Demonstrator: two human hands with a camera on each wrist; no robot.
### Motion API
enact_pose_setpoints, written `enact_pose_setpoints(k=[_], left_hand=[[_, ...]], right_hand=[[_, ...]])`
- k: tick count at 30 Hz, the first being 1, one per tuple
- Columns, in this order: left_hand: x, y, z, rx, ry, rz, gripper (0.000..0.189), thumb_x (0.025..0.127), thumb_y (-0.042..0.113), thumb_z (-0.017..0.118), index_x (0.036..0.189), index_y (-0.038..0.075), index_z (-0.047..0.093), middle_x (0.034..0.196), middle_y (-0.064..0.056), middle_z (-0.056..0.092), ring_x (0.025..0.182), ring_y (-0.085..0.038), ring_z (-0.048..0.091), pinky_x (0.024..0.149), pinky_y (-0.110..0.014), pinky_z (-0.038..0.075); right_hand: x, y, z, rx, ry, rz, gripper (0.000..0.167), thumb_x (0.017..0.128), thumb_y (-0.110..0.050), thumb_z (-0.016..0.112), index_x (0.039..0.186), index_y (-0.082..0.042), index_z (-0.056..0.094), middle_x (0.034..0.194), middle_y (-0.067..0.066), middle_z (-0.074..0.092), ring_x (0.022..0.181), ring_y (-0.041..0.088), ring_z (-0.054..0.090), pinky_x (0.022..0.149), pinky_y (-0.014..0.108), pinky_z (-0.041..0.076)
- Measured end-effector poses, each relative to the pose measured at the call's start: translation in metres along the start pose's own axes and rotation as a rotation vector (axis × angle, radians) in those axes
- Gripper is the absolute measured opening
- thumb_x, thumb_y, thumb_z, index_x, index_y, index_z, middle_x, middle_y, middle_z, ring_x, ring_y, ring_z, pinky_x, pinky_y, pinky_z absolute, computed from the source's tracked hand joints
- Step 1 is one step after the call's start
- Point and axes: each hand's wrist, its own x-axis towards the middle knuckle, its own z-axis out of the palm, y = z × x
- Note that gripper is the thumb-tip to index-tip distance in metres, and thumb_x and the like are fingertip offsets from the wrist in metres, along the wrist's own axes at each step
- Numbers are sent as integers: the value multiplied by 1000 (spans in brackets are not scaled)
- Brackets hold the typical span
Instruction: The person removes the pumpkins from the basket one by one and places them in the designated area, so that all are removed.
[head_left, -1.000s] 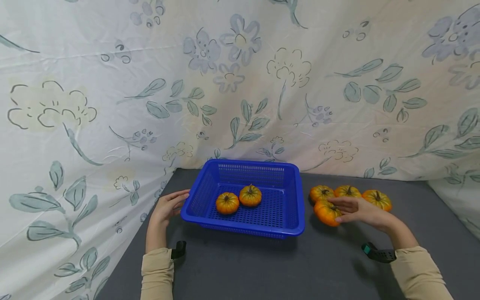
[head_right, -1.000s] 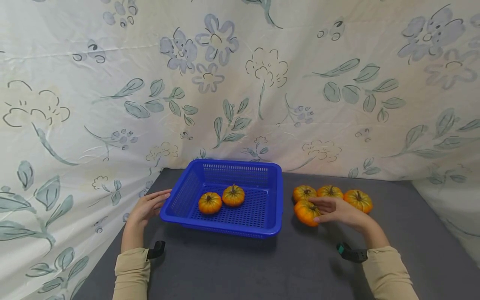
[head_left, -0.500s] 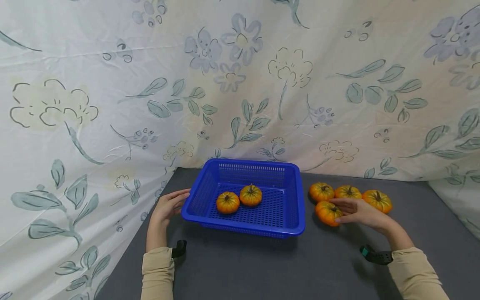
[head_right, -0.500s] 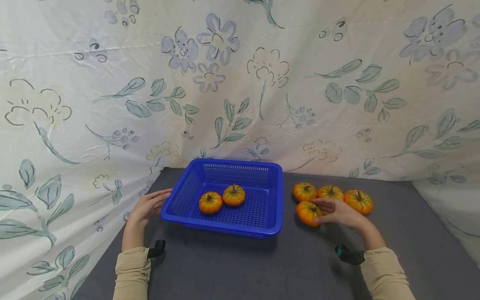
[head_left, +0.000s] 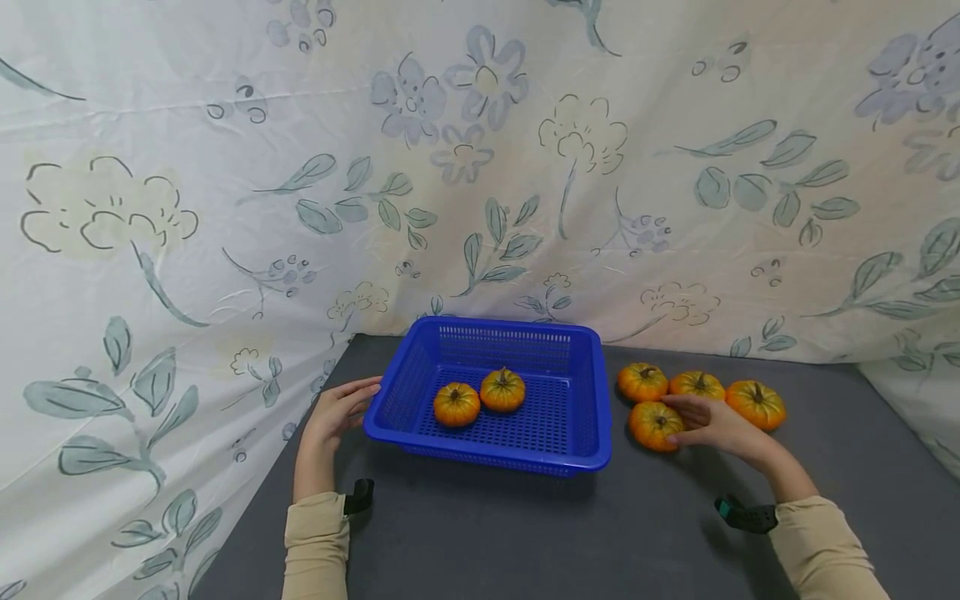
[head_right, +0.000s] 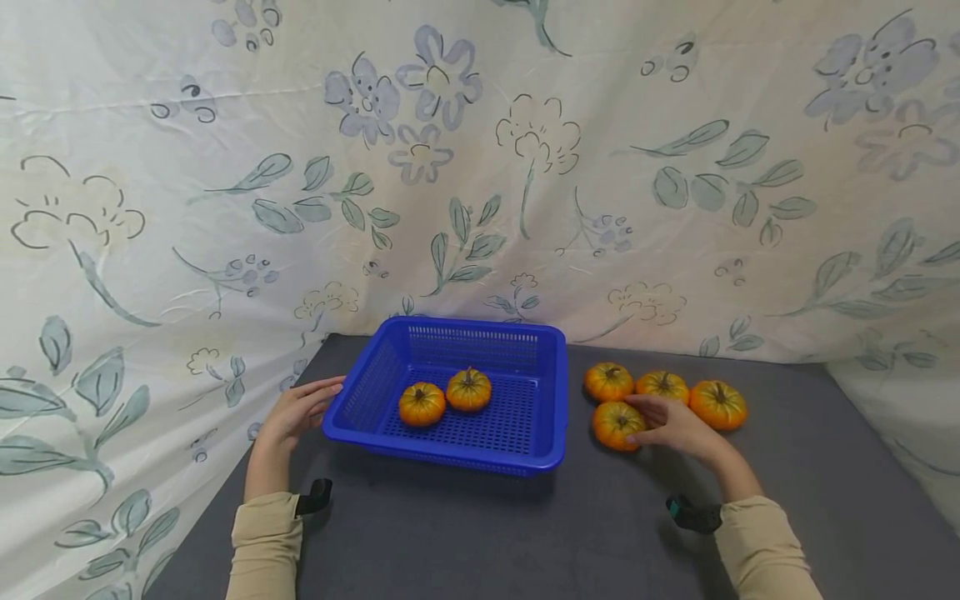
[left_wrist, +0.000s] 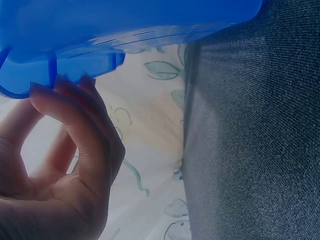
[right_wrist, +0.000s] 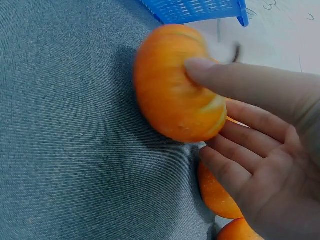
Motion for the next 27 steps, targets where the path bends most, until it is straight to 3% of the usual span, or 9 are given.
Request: enact_pose_setpoints(k=[14, 27], left_hand=[[0, 0, 1, 6, 12, 3, 55, 86, 32, 75, 133, 7, 60, 95, 13, 71, 83, -6, 69, 72, -24, 55], [-1, 1, 1, 5, 13, -7, 55, 87, 32, 74, 134, 8, 60, 96, 13, 71, 83, -6, 69, 72, -25, 55]], right_hand=[[-1, -13, -2, 2, 51, 20, 65, 94, -29, 66, 143, 5, 42, 144, 30, 46, 133, 49, 43, 96, 48, 49], [6, -27, -8, -9, 101, 49, 68, 95, -36, 63, 146, 4, 39, 147, 30, 42, 136, 49, 40, 99, 51, 46]])
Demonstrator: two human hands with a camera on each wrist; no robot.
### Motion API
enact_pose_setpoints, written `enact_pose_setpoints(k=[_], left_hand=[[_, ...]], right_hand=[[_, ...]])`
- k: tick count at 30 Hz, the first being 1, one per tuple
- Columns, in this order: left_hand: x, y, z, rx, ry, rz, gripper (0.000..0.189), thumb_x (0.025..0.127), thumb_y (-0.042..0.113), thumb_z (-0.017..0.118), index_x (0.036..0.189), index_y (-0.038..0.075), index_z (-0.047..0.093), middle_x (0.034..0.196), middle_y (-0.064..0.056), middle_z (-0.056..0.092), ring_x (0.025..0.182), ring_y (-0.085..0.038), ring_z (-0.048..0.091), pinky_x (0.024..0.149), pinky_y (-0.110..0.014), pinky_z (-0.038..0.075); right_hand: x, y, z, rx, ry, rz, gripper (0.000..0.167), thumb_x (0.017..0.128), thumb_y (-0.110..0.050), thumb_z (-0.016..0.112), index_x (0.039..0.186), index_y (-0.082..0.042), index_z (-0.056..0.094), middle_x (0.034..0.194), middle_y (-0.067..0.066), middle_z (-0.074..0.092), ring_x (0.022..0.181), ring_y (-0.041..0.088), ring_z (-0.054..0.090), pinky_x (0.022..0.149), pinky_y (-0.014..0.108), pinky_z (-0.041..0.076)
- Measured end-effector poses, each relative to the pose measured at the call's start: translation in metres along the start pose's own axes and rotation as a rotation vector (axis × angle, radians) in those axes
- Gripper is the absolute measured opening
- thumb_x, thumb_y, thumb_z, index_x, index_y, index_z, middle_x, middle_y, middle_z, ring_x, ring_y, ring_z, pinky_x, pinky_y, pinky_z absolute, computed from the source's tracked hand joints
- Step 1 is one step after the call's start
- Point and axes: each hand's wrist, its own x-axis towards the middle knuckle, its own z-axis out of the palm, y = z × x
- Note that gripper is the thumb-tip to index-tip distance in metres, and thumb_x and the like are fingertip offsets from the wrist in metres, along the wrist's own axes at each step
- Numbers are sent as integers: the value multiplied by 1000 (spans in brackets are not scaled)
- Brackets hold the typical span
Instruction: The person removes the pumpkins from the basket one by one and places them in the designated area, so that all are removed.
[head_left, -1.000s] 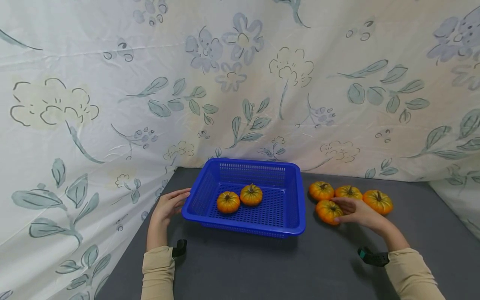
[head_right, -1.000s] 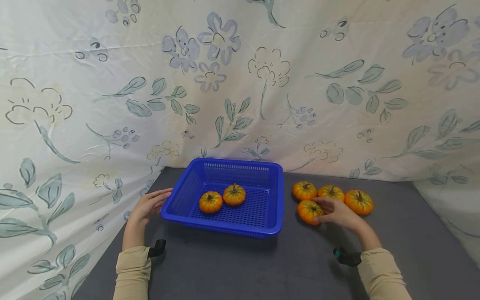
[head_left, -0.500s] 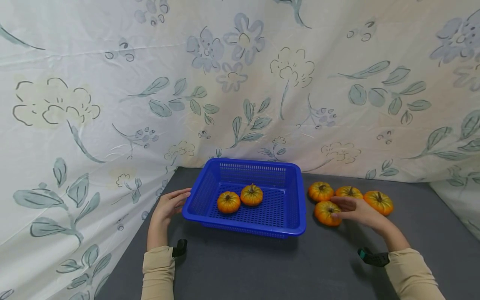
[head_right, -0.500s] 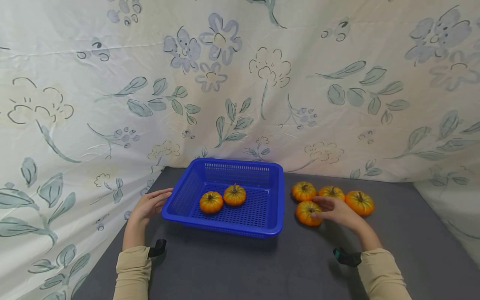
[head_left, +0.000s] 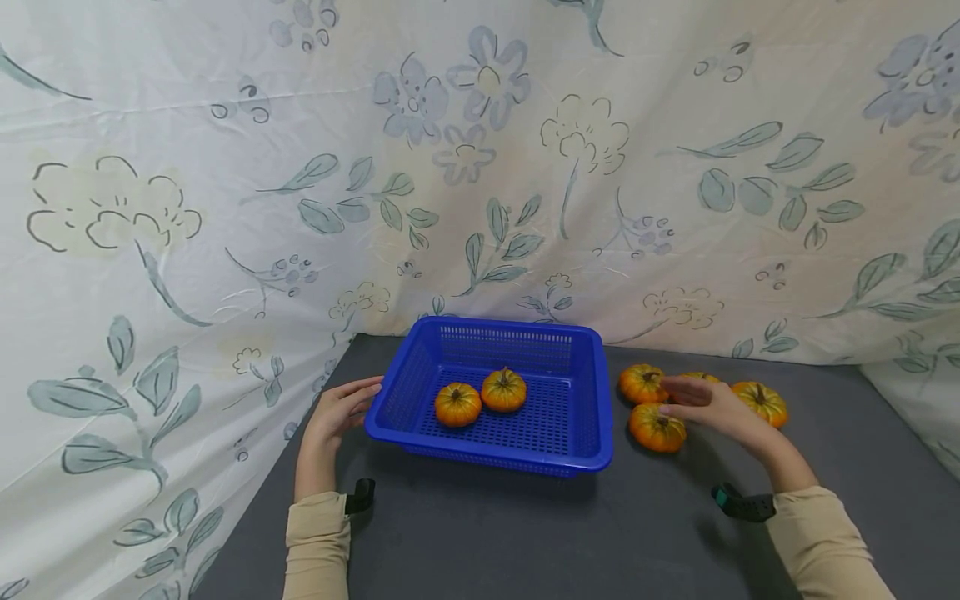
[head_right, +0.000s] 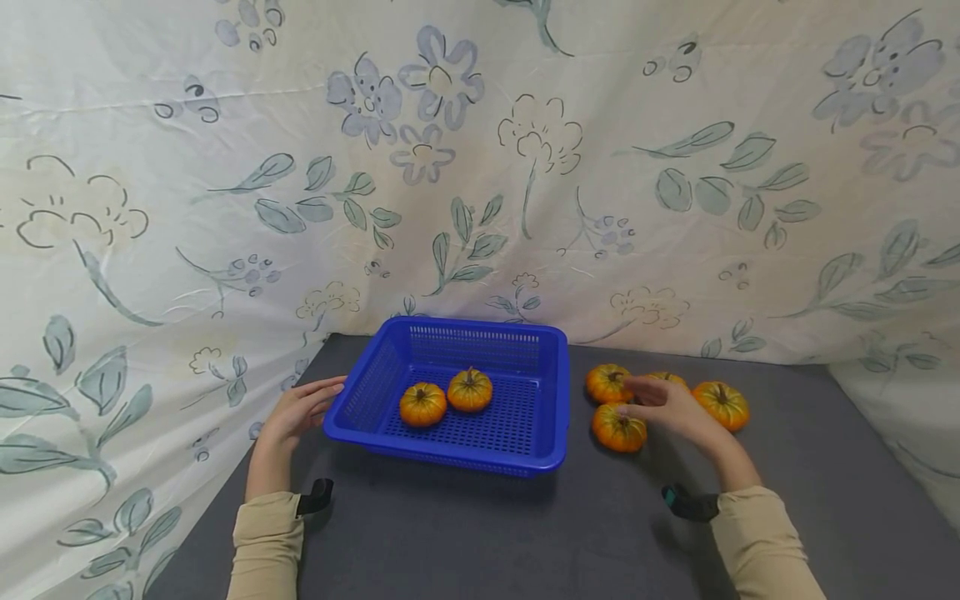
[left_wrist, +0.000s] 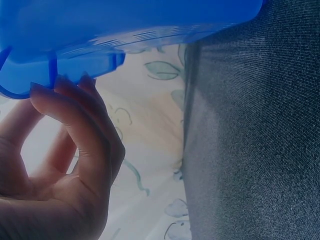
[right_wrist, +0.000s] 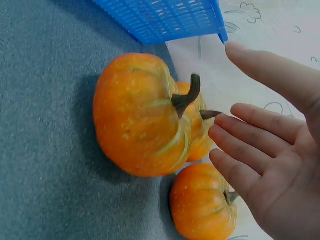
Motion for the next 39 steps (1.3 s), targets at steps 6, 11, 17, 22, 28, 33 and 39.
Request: enact_pose_setpoints(k=[6, 11, 17, 22, 28, 33, 39], left_hand=[[-1, 2, 0, -17, -16, -3, 53, 89, 27, 72, 136, 5, 58, 93, 14, 70, 82, -6, 69, 72, -25, 55], [-1, 2, 0, -21, -14, -7, 54, 88, 29, 74, 135, 7, 59, 94, 13, 71, 83, -6, 69, 72, -25, 56], [1, 0, 0, -5, -4, -5, 56, 85, 34, 76, 133, 9, 61, 98, 12, 72, 86, -8, 70, 74, -25, 56], [-2, 2, 1, -6, -4, -4, 55, 87, 34, 74, 134, 9, 60, 100, 11, 72, 86, -8, 70, 74, -26, 56], [2, -1, 0, 2, 2, -11, 56, 85, 35, 75, 133, 10, 61, 100, 11, 71, 85, -7, 69, 77, -28, 56], [1, 2, 0, -3, -4, -7, 55, 87, 33, 74, 134, 8, 60, 100, 11, 71, 85, -6, 69, 78, -29, 55], [-7, 9, 2, -20, -23, -13, 51, 90, 26, 71, 135, 5, 58, 95, 13, 70, 83, -7, 68, 78, -30, 55]], right_hand=[[5, -9, 1, -23, 28, 14, 69, 96, -40, 61, 146, 2, 39, 147, 28, 42, 135, 48, 41, 102, 55, 43], [10, -18, 3, -10, 44, 31, 72, 96, -46, 58, 148, 0, 37, 150, 26, 40, 137, 46, 39, 104, 59, 40], [16, -25, 3, 16, 43, 46, 74, 97, -49, 54, 150, -1, 34, 151, 26, 38, 139, 45, 37, 106, 60, 37], [20, -31, 3, 13, 42, 32, 73, 97, -48, 55, 150, -2, 34, 151, 24, 39, 139, 44, 38, 105, 59, 39], [24, -41, 4, 26, 33, 2, 72, 98, -45, 55, 151, -2, 33, 153, 24, 37, 140, 45, 36, 107, 61, 36], [29, -48, 7, 25, 39, 7, 74, 97, -47, 55, 150, -1, 33, 152, 24, 38, 140, 45, 36, 108, 61, 35], [37, -58, 11, 32, 37, -8, 74, 97, -46, 57, 149, 0, 33, 152, 26, 37, 139, 48, 36, 108, 62, 35]])
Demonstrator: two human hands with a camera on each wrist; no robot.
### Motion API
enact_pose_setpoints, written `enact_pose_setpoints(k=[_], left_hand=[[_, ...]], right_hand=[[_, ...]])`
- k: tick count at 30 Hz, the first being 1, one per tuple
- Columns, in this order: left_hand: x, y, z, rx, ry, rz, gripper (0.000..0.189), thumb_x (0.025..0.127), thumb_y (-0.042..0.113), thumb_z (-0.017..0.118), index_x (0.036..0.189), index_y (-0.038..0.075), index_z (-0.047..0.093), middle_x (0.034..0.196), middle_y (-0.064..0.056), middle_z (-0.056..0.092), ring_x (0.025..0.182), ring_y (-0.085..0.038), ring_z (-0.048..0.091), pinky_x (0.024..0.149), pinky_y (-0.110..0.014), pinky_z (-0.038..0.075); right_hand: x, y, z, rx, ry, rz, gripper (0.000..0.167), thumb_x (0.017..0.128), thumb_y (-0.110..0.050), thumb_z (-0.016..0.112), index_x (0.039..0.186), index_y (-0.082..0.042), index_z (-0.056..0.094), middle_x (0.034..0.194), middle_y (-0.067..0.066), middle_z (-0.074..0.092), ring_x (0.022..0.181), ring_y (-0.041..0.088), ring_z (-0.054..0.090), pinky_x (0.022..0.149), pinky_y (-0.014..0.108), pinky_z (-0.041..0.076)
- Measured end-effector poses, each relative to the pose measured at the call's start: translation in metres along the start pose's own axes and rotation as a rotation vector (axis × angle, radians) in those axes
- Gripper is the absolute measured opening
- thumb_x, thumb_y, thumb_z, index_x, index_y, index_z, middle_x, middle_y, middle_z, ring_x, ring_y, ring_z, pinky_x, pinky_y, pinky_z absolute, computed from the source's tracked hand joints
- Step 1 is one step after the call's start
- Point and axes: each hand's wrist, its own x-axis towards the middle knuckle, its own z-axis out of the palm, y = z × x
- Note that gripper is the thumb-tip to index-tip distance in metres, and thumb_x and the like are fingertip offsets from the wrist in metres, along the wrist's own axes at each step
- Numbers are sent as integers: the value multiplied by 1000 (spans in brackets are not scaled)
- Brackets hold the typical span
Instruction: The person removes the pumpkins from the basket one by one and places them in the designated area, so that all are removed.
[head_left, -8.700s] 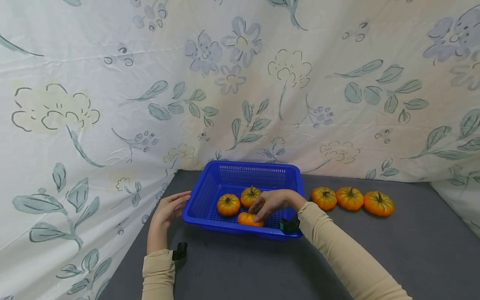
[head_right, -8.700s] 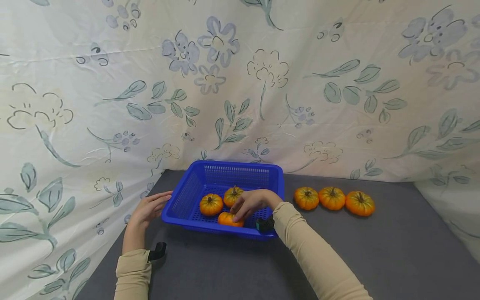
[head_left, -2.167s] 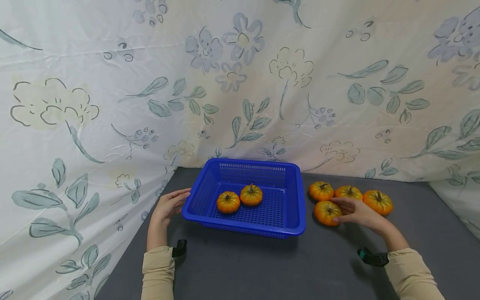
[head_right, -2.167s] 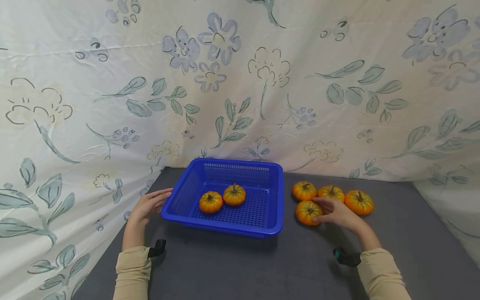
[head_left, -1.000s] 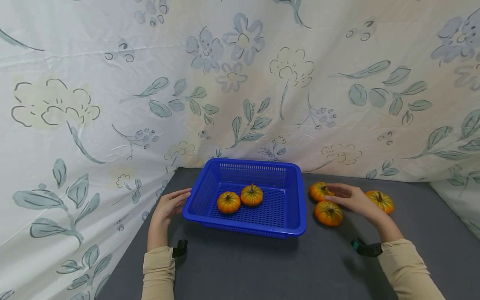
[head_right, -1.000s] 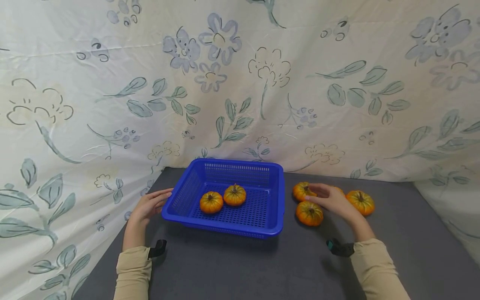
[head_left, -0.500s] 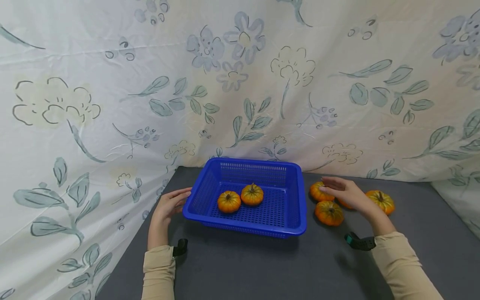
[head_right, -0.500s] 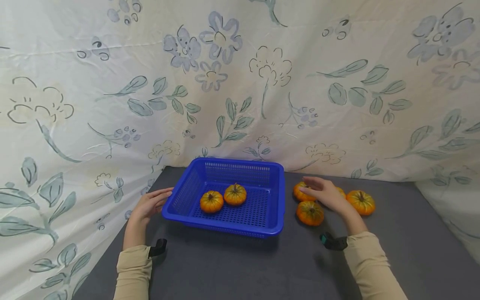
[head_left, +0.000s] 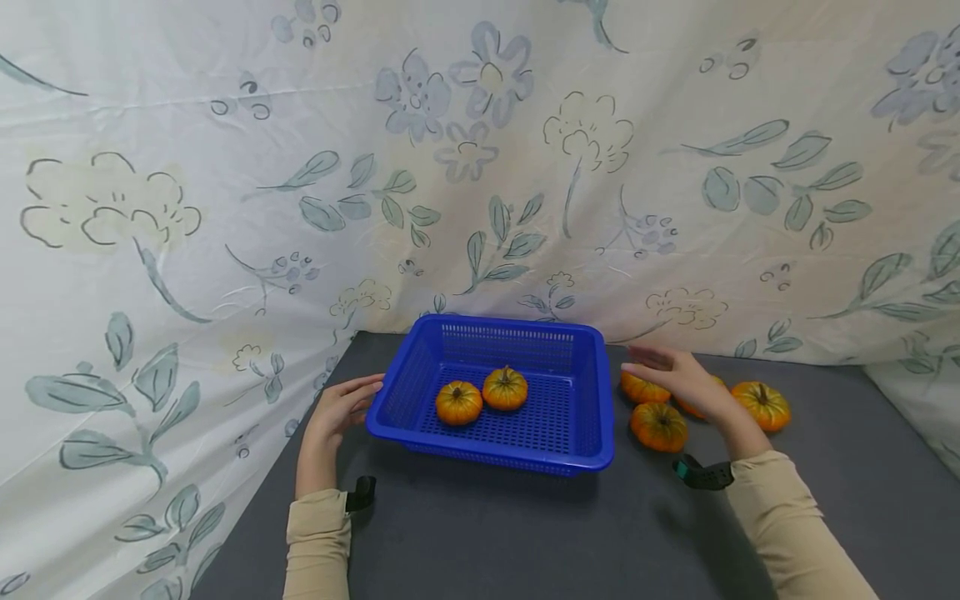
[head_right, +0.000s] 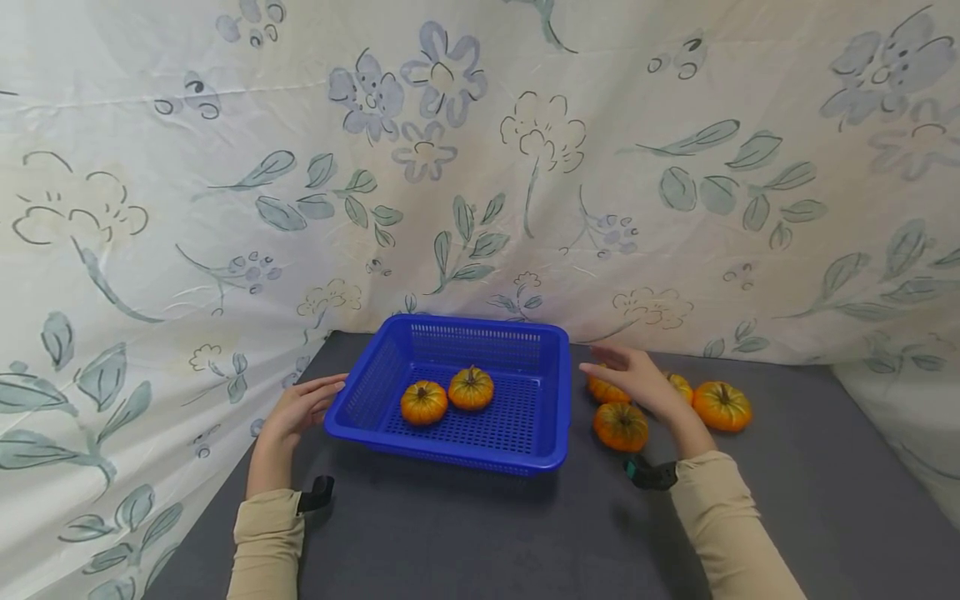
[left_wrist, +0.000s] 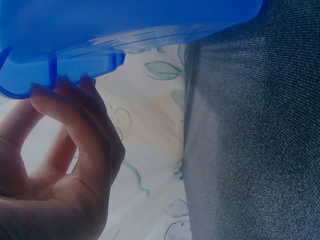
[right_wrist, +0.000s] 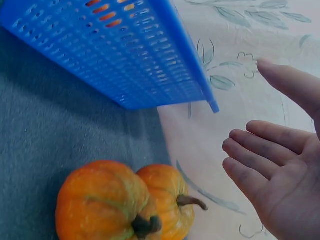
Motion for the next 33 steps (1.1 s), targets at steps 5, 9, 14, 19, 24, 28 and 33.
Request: enact_pose_setpoints(k=[5, 9, 14, 19, 24, 28, 33], left_hand=[[1, -1, -1, 2, -3, 5, 51, 90, 26, 71, 134, 4, 59, 96, 12, 70, 83, -7, 68, 77, -29, 55], [7, -8, -3, 2, 8, 7, 53, 89, 30, 72, 135, 6, 59, 99, 12, 71, 84, -7, 69, 75, -27, 55], [7, -8, -3, 11, 13, 6, 54, 89, 30, 73, 135, 7, 59, 99, 11, 71, 84, -6, 69, 74, -27, 55], [-5, 2, 0, 8, -4, 7, 50, 91, 25, 70, 135, 3, 58, 97, 10, 71, 84, -7, 69, 74, -27, 54], [-6, 3, -1, 6, -12, 8, 50, 91, 25, 70, 135, 4, 58, 96, 11, 71, 83, -6, 69, 74, -26, 54], [3, -5, -3, 11, -4, 12, 53, 89, 30, 72, 135, 6, 58, 98, 11, 71, 84, -6, 69, 74, -26, 54], [8, -10, -5, 20, 4, 20, 56, 87, 34, 74, 135, 8, 59, 99, 12, 71, 85, -6, 69, 75, -26, 54]], right_hand=[[5, -6, 3, -2, 1, -3, 77, 95, -49, 58, 150, -2, 33, 152, 25, 37, 140, 47, 35, 108, 62, 34], [8, -12, 5, 12, -15, -8, 76, 96, -49, 57, 151, -3, 32, 153, 25, 36, 141, 46, 34, 109, 61, 34], [12, -19, 8, 26, -22, -9, 77, 95, -50, 57, 152, -4, 31, 155, 23, 34, 142, 45, 32, 110, 60, 33], [19, -26, 12, 29, -10, 0, 82, 92, -53, 60, 151, -4, 32, 155, 21, 35, 143, 44, 32, 110, 59, 34], [28, -31, 18, 44, -8, -6, 82, 90, -55, 62, 151, -7, 34, 156, 17, 36, 145, 40, 32, 111, 58, 33], [33, -36, 22, 55, -10, -10, 82, 89, -55, 63, 151, -9, 35, 156, 14, 36, 146, 38, 31, 113, 57, 31], [39, -48, 30, 72, -11, -16, 78, 92, -49, 63, 151, -7, 33, 156, 16, 35, 146, 39, 30, 113, 57, 31]])
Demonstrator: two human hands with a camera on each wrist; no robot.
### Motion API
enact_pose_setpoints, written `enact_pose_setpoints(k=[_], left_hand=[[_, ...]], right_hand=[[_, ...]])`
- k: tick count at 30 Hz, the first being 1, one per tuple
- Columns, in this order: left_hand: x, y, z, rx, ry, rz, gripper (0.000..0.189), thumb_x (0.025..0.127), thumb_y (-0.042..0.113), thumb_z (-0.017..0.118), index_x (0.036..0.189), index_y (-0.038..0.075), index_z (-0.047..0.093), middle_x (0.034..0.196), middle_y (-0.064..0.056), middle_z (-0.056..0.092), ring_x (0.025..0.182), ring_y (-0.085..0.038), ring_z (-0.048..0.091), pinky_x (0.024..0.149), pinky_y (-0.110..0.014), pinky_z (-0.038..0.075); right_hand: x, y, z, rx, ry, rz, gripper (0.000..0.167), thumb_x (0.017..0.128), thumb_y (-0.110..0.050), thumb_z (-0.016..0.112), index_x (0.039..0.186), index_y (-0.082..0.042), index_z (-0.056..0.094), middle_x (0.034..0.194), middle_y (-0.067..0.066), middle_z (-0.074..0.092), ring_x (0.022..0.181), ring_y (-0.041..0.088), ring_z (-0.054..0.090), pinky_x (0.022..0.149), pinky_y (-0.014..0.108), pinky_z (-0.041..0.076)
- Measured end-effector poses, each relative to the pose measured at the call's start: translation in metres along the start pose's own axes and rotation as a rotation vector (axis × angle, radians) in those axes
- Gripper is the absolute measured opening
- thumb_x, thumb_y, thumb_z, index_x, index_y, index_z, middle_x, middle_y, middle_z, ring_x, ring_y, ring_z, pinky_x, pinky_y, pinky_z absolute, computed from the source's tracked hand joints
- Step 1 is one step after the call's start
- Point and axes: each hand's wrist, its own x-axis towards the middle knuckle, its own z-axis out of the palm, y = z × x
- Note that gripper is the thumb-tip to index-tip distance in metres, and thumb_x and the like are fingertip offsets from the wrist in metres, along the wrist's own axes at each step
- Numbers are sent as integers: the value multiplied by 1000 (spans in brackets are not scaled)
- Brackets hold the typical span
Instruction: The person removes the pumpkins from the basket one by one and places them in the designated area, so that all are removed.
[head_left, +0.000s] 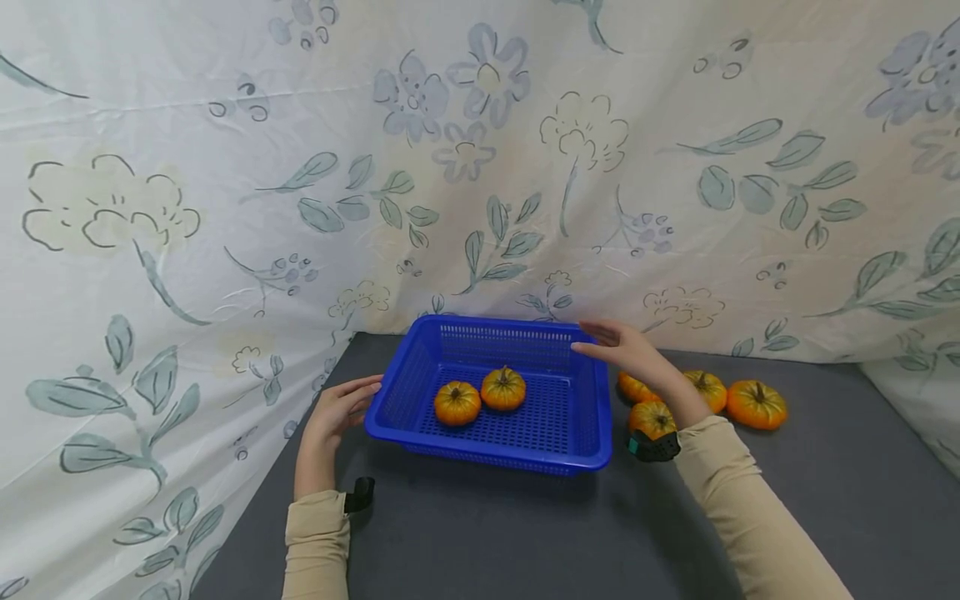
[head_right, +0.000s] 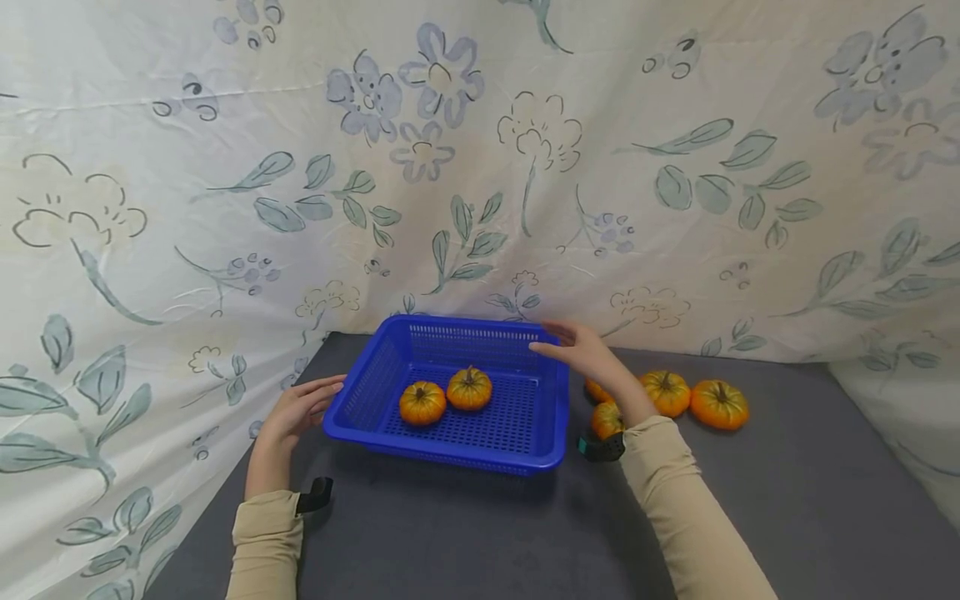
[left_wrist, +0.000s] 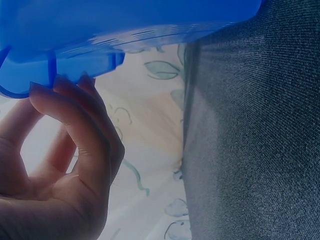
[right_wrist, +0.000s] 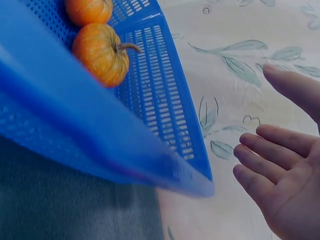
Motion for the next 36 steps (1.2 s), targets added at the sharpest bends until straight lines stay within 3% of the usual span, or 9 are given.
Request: enact_pose_setpoints(k=[12, 24, 36], left_hand=[[-2, 1, 1, 7, -5, 13, 55, 88, 33, 74, 134, 6, 59, 96, 12, 71, 85, -6, 70, 75, -27, 55], [-2, 1, 2, 9, 7, 12, 54, 87, 32, 74, 133, 6, 60, 95, 13, 71, 84, -5, 69, 73, -26, 55], [-3, 2, 3, 22, -1, 15, 56, 88, 33, 73, 135, 7, 59, 97, 14, 70, 85, -5, 69, 73, -25, 55]], right_hand=[[17, -15, 19, 6, -21, -71, 71, 95, -38, 62, 150, -2, 34, 154, 20, 37, 143, 42, 33, 113, 55, 32], [33, -17, 41, 54, -46, -138, 68, 95, -30, 64, 149, 0, 35, 154, 21, 36, 144, 39, 32, 115, 52, 30], [47, -9, 58, 59, -41, -102, 72, 94, -28, 67, 150, 0, 32, 156, 20, 34, 146, 37, 30, 118, 49, 28]])
